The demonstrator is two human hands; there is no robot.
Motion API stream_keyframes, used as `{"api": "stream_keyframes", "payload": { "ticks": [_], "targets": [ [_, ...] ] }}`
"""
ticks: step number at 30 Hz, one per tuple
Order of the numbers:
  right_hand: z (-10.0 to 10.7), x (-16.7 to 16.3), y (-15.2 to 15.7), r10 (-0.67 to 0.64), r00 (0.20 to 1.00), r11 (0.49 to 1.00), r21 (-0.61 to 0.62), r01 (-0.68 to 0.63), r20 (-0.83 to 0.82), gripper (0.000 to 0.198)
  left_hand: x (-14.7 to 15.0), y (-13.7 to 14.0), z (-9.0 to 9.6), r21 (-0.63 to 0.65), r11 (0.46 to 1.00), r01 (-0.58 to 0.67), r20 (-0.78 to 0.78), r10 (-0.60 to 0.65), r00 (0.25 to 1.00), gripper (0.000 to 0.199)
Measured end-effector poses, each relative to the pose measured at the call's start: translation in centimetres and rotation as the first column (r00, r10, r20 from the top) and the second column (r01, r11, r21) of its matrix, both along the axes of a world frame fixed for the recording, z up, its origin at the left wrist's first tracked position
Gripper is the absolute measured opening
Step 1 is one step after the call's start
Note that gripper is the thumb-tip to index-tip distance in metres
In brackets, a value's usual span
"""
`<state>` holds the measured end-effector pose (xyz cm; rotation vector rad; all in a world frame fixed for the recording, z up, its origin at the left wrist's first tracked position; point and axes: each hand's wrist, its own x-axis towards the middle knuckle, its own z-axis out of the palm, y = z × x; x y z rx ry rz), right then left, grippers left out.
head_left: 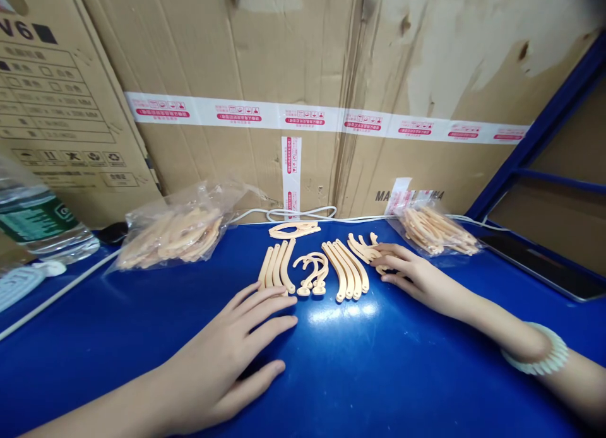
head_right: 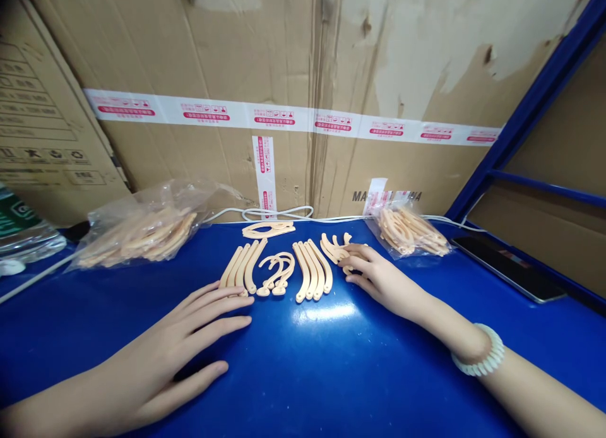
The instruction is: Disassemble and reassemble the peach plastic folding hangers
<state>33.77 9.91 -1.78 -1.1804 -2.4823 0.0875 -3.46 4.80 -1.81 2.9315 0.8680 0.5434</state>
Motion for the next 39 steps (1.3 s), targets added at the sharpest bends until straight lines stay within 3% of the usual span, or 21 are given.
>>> {"api": "stream_keyframes", "payload": {
  "ticks": [10, 15, 20, 26, 33, 39],
  "targets": [
    [0.9, -1.6, -1.5, -0.076, 0.997, 0.984, 0.158, 0.079, -0.025, 0.021, 0.1, -0.2, 0.1, 0.046, 0.996, 0.074, 0.049, -0.076, 0.996, 0.033],
    [1.6, -2.6, -1.4, -0.02, 0.991, 0.977, 0.21, 0.047, -0.132, 0.018, 0.4, -0.3, 0.5, 0.079, 0.985, 0.152, 0.11, -0.16, 0.981, 0.031],
    [3.0, -5.2, -0.4, 0.05, 0.973, 0.985, 0.169, -0.012, -0.224, 0.015, 0.6, -0.3, 0.8, 0.086, 0.976, 0.202, 0.102, -0.21, 0.972, 0.029],
    [3.8, -9.5, 4.2, 0.066, 0.989, 0.992, 0.119, -0.05, -0.134, 0.013, 0.5, -0.3, 0.8, 0.11, 0.97, 0.216, 0.111, -0.228, 0.967, 0.029],
    [2.1, -12.5, 12.2, 0.039, 0.999, 0.999, 0.01, -0.039, -0.009, 0.023, 0.3, -0.3, 1.0, 0.134, 0.968, 0.213, 0.098, -0.227, 0.969, 0.027],
    [1.0, -12.6, 14.4, 0.027, 0.998, 0.994, -0.105, -0.032, -0.055, 0.023, 0.2, -0.3, 0.9, 0.14, 0.967, 0.212, 0.099, -0.227, 0.969, 0.027]
  ]
}}
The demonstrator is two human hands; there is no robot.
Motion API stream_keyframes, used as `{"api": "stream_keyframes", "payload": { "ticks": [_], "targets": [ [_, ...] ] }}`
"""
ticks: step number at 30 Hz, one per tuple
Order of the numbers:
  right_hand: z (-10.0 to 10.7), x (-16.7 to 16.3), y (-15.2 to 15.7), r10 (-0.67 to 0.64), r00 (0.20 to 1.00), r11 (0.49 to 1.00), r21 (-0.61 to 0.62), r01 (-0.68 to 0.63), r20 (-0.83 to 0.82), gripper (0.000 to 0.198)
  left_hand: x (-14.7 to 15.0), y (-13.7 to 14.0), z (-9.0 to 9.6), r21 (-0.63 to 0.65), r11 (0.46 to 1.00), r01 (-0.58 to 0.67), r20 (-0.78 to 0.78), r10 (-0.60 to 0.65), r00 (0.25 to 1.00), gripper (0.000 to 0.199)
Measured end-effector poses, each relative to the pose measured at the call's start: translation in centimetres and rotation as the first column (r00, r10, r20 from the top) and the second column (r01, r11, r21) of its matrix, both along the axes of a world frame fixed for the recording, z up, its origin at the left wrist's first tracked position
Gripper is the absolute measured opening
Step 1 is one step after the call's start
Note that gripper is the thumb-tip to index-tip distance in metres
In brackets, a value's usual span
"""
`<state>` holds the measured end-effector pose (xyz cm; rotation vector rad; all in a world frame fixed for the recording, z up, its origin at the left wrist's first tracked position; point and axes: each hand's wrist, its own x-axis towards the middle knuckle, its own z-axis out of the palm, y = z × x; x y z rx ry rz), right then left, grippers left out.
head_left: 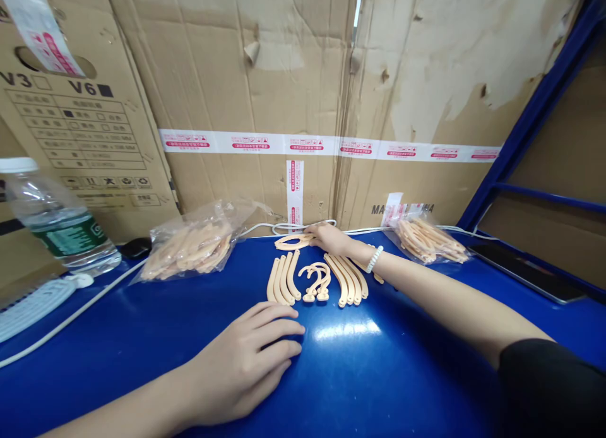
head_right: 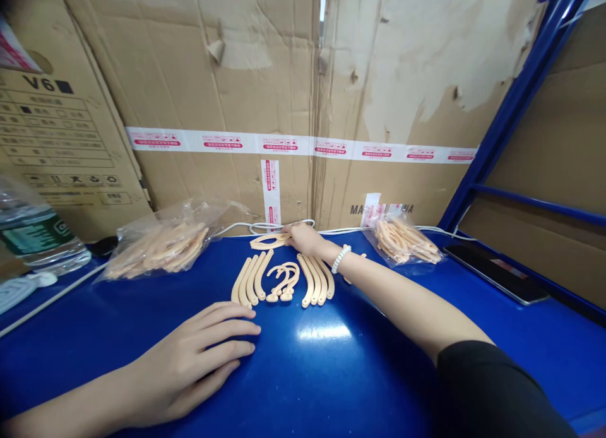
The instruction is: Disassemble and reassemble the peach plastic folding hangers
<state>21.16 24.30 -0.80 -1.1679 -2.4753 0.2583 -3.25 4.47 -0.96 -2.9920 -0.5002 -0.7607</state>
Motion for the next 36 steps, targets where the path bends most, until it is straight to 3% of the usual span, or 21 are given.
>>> {"api": "stream_keyframes", "payload": {
  "ticks": [6, 11, 15, 18, 21, 23, 25, 27, 28, 31, 36],
  "targets": [
    [-0.1, 0.7, 0.0, -0.081, 0.968, 0.986, -0.162, 0.042, -0.238, 0.019, -0.1, 0.0, -0.1, -0.031, 0.999, 0.011, 0.011, -0.01, 1.0, 0.026],
    [0.4, 1.3, -1.1, -0.171, 0.834, 0.95, -0.312, -0.001, -0.524, 0.02, -0.1, -0.1, 0.0, -0.029, 1.0, 0.008, 0.012, -0.007, 1.0, 0.026],
    [1.7, 2.8, -4.8, -0.229, 0.674, 0.934, -0.353, -0.049, -0.702, 0.028, -0.3, 0.0, -0.1, -0.042, 0.999, 0.0, 0.055, 0.002, 0.998, 0.028],
    [2.7, 4.3, -9.2, -0.251, 0.602, 0.923, -0.374, -0.086, -0.758, 0.039, -0.3, 0.2, 0.1, -0.169, 0.982, -0.081, 0.161, 0.109, 0.981, 0.031],
    [2.9, 4.9, -14.0, -0.289, 0.578, 0.88, -0.45, -0.154, -0.763, 0.035, 0.2, 0.2, 0.6, -0.423, 0.886, -0.19, 0.286, 0.329, 0.9, 0.03],
    [2.4, 4.7, -16.6, -0.288, 0.579, 0.846, -0.485, -0.219, -0.763, 0.028, 0.9, -0.1, 0.8, -0.633, 0.753, -0.18, 0.26, 0.425, 0.867, 0.032],
    [1.6, 4.0, -18.5, -0.272, 0.575, 0.819, -0.5, -0.282, -0.771, 0.023, 1.7, -0.5, 0.8, -0.807, 0.577, -0.13, 0.17, 0.437, 0.883, 0.04],
    [0.6, 3.2, -19.6, -0.259, 0.577, 0.783, -0.518, -0.343, -0.774, 0.021, 2.4, -1.0, 0.7, -0.9, 0.425, -0.1, 0.09, 0.405, 0.91, 0.043],
    [0.2, 2.8, -20.0, -0.258, 0.579, 0.763, -0.531, -0.369, -0.773, 0.021, 2.6, -1.3, 0.6, -0.918, 0.385, -0.098, 0.066, 0.391, 0.918, 0.039],
    [-0.7, 2.2, -20.7, -0.294, 0.563, 0.716, -0.568, -0.405, -0.772, 0.024, 2.9, -1.7, 0.6, -0.923, 0.372, -0.099, 0.052, 0.375, 0.926, 0.029],
    [-0.9, 2.2, -20.9, -0.402, 0.572, 0.607, -0.676, -0.418, -0.715, 0.032, 2.9, -1.6, 0.2, -0.938, 0.342, -0.054, 0.105, 0.43, 0.897, 0.032]
  ]
}}
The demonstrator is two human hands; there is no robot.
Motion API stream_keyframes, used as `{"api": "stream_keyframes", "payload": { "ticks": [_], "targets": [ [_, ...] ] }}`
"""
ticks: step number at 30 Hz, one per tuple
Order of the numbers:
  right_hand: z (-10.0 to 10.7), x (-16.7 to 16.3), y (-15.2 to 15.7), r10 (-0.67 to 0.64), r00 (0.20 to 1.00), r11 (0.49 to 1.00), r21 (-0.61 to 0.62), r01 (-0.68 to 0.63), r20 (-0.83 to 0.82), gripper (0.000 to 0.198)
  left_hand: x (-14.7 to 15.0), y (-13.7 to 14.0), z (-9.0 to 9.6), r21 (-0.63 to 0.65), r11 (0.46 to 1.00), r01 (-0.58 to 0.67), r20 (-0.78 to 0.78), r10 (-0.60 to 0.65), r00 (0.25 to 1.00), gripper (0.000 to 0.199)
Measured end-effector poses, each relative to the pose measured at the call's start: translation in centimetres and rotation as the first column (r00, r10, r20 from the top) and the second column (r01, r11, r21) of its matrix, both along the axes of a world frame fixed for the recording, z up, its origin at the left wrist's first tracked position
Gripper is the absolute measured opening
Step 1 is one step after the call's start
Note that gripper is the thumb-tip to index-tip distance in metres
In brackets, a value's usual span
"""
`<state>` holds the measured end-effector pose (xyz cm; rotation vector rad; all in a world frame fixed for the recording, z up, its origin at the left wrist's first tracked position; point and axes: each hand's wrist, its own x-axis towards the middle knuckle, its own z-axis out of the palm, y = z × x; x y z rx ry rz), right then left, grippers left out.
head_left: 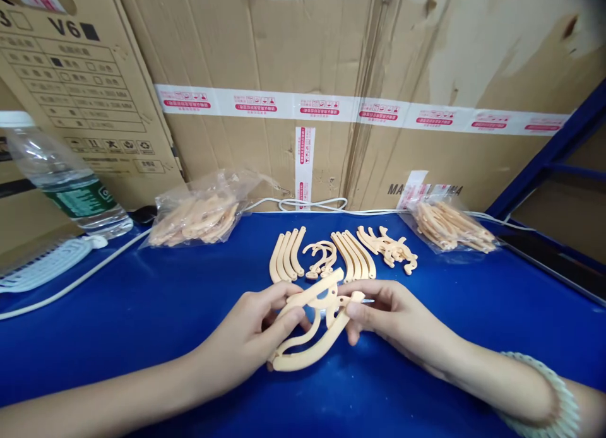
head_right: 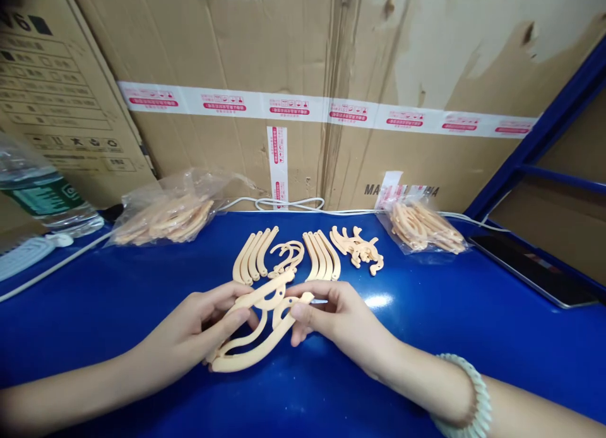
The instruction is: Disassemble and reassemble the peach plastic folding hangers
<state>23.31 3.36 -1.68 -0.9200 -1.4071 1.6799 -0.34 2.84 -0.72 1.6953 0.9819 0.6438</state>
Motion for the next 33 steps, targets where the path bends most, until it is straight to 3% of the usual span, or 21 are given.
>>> {"api": "stream_keyframes", "payload": {
  "ticks": [5, 10, 18, 26, 33],
  "targets": [
    [0.9, 0.0, 0.0, 0.047, 0.994, 0.999, -0.016, -0.045, 0.099, 0.034, -0.5, 0.1, -0.4, 0.012, 0.997, -0.082, 0.031, 0.082, 0.996, 0.033],
    [1.0, 0.1, 0.2, -0.061, 0.989, 0.998, 0.013, 0.06, 0.132, 0.037, -0.8, 0.4, -0.2, 0.056, 0.979, -0.198, 0.023, 0.197, 0.98, 0.036],
    [0.7, 0.7, 0.2, -0.202, 0.968, 0.969, 0.176, 0.175, 0.151, 0.028, -0.6, 0.9, -0.1, -0.022, 0.964, -0.267, 0.122, 0.267, 0.956, 0.032],
    [0.6, 0.8, 0.1, -0.296, 0.949, 0.947, 0.161, 0.278, 0.105, 0.031, -0.8, 1.1, -0.1, -0.054, 0.955, -0.29, 0.123, 0.295, 0.948, 0.033],
    [0.7, 0.8, 0.3, -0.342, 0.936, 0.939, 0.014, 0.344, -0.088, 0.023, -0.7, 1.2, 0.2, -0.111, 0.928, -0.355, 0.14, 0.368, 0.919, 0.031]
  ]
}}
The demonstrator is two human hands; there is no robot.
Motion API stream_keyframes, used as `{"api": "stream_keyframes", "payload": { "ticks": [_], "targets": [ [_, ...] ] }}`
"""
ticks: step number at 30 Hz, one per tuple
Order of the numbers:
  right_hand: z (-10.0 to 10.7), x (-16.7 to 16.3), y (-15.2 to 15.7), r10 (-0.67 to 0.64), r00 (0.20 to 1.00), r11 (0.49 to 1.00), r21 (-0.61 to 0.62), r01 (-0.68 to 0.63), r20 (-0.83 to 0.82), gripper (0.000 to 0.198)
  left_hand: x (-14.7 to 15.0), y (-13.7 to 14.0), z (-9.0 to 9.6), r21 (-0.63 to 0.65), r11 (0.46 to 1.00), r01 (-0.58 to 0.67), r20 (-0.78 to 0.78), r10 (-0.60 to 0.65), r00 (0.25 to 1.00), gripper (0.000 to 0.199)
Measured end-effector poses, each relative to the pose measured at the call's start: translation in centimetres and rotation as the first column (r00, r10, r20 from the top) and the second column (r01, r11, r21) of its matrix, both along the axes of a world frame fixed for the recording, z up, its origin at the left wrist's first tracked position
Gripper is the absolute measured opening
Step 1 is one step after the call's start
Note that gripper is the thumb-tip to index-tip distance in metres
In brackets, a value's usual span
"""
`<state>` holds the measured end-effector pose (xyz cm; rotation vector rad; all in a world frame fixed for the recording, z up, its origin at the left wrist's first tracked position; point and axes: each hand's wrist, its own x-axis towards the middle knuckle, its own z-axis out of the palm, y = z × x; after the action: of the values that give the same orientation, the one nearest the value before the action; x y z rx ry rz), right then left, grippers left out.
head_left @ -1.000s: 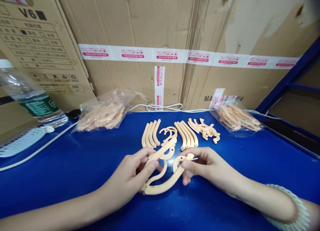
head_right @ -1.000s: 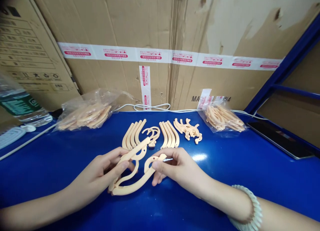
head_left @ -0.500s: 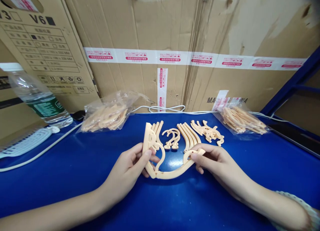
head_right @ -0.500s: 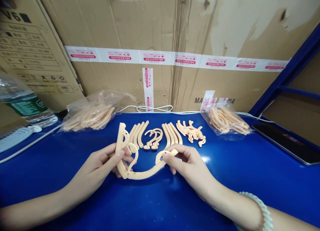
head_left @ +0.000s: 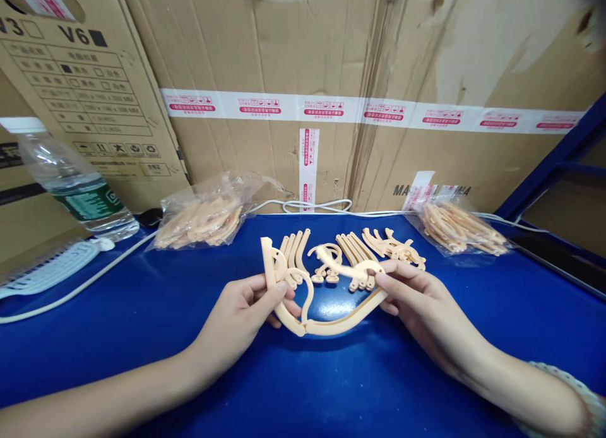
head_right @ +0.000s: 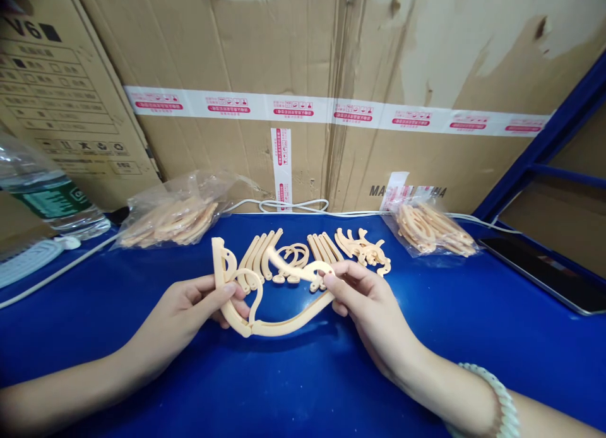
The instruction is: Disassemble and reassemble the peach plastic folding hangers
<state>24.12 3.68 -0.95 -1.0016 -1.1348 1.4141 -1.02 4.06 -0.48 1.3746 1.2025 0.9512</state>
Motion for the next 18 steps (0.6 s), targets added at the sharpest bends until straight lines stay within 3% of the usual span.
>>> {"api": "stream_keyframes", "payload": {
  "ticks": [4, 11, 14, 18],
  "targets": [
    [0.1, 0.1, 0.4, 0.021, 0.994, 1.0, 0.007, -0.02, -0.105, 0.019, 0.0, 0.1, 0.0, -0.037, 0.999, 0.034, 0.079, -0.031, 0.996, 0.03],
    [-0.5, -0.3, 0.1, 0.092, 0.992, 0.996, 0.014, -0.091, -0.089, 0.021, -0.4, -0.1, -0.4, 0.087, 0.976, 0.198, 0.011, -0.2, 0.98, 0.032],
    [-0.6, -0.7, -0.3, 0.167, 0.982, 0.986, 0.015, -0.166, -0.084, 0.021, -0.5, -0.1, -0.2, 0.049, 0.934, 0.355, 0.018, -0.356, 0.934, 0.036],
    [-0.5, -1.3, -0.3, 0.198, 0.98, 0.978, 0.07, -0.196, -0.018, 0.021, -0.5, -0.4, 0.8, -0.035, 0.838, 0.544, 0.035, -0.543, 0.839, 0.046]
  ]
}}
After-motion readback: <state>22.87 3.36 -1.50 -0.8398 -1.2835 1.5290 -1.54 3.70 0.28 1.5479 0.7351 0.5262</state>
